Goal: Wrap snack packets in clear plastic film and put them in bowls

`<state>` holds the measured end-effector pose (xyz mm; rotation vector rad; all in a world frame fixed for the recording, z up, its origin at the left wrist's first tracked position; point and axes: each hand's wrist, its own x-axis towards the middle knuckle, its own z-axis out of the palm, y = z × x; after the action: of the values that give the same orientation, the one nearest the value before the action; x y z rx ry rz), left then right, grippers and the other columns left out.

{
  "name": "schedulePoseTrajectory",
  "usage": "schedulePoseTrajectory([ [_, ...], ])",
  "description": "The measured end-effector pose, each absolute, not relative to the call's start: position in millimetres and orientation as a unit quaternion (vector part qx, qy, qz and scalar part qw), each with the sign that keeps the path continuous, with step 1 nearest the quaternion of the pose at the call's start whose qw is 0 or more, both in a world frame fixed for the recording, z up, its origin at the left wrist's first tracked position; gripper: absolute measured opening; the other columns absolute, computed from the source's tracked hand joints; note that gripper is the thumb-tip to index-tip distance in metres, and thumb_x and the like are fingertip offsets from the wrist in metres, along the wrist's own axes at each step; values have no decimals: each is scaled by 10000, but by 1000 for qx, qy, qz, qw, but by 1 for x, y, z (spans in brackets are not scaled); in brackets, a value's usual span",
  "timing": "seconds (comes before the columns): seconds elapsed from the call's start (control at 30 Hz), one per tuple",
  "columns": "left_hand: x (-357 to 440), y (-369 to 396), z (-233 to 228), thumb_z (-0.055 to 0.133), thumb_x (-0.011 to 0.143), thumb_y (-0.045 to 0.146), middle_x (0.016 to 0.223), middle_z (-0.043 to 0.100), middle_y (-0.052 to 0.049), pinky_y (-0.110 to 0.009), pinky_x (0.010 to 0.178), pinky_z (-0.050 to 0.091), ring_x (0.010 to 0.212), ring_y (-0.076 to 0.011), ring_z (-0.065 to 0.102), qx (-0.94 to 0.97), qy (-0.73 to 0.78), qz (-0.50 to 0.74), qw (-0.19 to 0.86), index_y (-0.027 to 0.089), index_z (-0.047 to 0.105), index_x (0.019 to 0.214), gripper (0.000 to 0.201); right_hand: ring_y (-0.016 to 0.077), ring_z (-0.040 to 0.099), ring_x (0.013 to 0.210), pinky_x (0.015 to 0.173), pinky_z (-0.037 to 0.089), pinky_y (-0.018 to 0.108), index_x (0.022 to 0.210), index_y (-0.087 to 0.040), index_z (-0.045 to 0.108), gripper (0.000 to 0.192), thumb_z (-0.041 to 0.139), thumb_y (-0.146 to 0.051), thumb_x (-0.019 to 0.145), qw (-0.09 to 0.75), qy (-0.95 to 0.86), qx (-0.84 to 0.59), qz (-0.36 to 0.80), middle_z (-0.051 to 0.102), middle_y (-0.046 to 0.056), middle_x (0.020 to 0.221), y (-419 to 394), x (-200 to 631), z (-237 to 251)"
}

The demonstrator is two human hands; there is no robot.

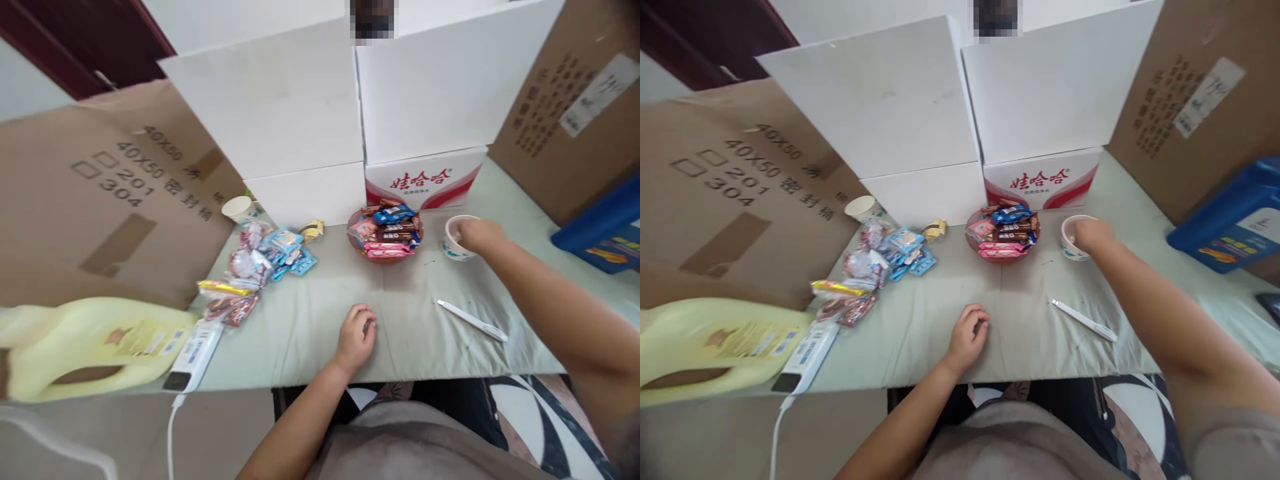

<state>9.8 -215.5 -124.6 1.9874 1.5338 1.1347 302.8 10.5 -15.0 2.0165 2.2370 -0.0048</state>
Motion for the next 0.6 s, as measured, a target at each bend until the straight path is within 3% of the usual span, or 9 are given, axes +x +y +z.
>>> schedulePoseTrajectory([
  [0.1, -1, -213, -124, 491, 835, 123, 1031, 591, -80, -297, 780, 533, 930, -171, 605, 708, 540, 404, 208, 187, 593, 951, 166, 311, 575, 1014, 775, 423, 385, 1011, -101, 708, 310, 586, -348, 867, 50, 752, 657, 15, 676, 195, 1071, 2, 314, -3],
  [0.17, -21, -203, -120, 502, 825, 126, 1045, 604, -84, -322, 822, 531, 963, -184, 604, 714, 549, 396, 180, 189, 590, 993, 199, 308, 551, 1061, 826, 418, 395, 1036, -120, 692, 336, 510, -374, 913, -31, 774, 630, 62, 671, 178, 1102, -13, 323, -2],
  [0.3, -85, -159, -91, 551, 786, 145, 1164, 600, -143, -456, 1026, 430, 1153, -278, 540, 691, 645, 324, 11, 152, 576, 1139, 354, 268, 604, 957, 832, 459, 382, 921, -166, 682, 360, 444, -437, 930, -204, 835, 504, 84, 700, 138, 945, -68, 338, -23],
  [0.43, -142, -101, -54, 580, 816, 228, 1441, 414, -206, -496, 1127, 299, 1373, -359, 343, 617, 753, 207, -92, 108, 472, 1348, 556, 246, 635, 907, 808, 505, 378, 933, -216, 671, 334, 446, -462, 945, -219, 873, 435, 28, 705, 87, 938, -130, 338, -70],
  [0.53, -164, -65, -41, 636, 798, 283, 1537, 292, -193, -555, 1131, 249, 1431, -412, 215, 585, 796, 140, -68, 151, 423, 1413, 665, 240, 639, 939, 821, 524, 379, 956, -234, 676, 314, 436, -436, 954, -221, 870, 441, -4, 692, 82, 998, -164, 330, -108],
  [0.6, -170, -51, -40, 675, 761, 271, 1531, 317, -184, -594, 1115, 244, 1425, -438, 211, 578, 802, 146, -25, 173, 465, 1386, 667, 251, 632, 947, 818, 522, 402, 952, -228, 683, 333, 424, -438, 954, -225, 863, 452, 9, 668, 97, 1054, -177, 324, -127],
])
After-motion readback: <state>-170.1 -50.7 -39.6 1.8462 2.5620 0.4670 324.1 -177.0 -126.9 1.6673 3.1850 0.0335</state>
